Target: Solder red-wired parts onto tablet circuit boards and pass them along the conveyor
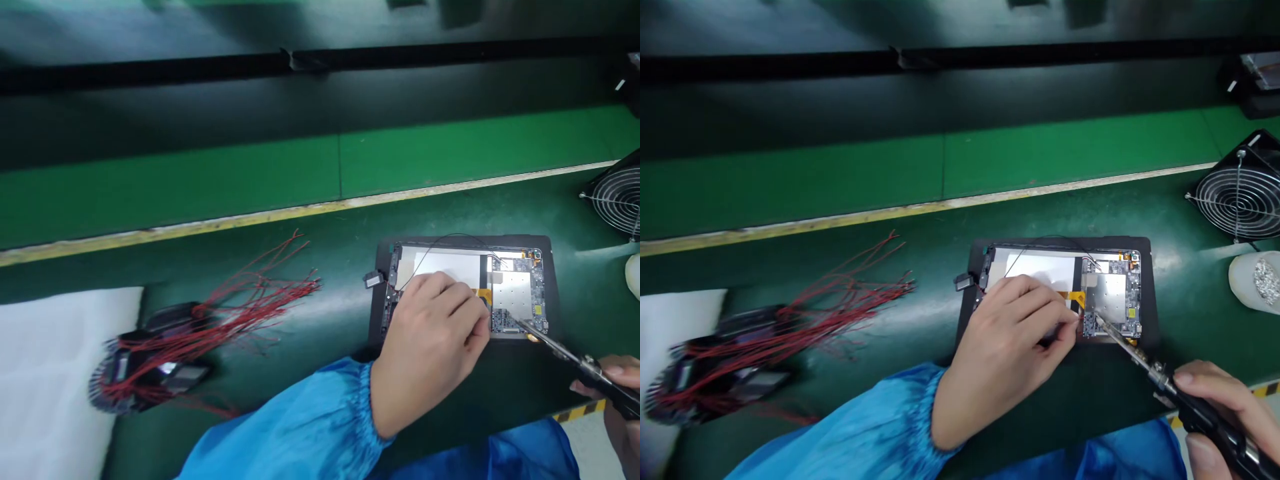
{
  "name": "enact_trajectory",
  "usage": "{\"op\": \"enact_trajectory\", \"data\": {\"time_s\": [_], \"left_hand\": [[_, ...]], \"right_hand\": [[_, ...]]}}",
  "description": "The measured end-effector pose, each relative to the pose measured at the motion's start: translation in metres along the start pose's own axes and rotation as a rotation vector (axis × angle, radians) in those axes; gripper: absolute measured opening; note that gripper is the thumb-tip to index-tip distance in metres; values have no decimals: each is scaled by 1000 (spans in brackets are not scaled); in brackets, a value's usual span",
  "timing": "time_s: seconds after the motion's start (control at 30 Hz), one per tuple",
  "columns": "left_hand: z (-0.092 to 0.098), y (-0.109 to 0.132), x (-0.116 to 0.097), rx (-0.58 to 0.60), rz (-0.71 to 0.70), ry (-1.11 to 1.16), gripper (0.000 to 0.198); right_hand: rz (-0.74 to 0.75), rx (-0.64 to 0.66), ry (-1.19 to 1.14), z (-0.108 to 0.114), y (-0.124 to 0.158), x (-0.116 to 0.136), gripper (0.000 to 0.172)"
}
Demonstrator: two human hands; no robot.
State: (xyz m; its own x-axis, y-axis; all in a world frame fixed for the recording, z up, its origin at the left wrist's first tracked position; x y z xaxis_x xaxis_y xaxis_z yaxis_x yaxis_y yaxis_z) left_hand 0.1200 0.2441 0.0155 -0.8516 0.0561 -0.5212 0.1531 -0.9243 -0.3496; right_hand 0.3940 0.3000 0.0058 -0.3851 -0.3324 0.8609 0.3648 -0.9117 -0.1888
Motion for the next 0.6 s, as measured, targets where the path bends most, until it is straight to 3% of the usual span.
{"op": "enact_trajectory", "data": {"time_s": [0.2, 0.5, 0.6], "left_hand": [[-1, -3, -2, 56, 41, -52, 21], [-4, -3, -1, 62, 41, -68, 23], [-3, -4, -2, 66, 44, -76, 23]], "right_hand": [[-51, -38, -29, -10, -3, 12, 22], [105, 64, 58, -17, -14, 13, 23], [58, 36, 52, -18, -13, 16, 23]]}}
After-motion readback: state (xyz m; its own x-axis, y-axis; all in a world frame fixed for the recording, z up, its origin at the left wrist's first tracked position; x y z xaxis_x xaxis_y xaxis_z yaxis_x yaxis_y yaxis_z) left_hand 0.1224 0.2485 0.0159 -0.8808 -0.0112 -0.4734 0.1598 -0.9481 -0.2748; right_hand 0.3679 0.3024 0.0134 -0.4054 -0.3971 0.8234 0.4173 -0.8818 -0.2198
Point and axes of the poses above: each hand's wrist, its own y-axis away from the middle knuckle, its own z-axis out of the back of the hand, x = y × z, the point moved 4 cm from there along -y, towards the middle knuckle
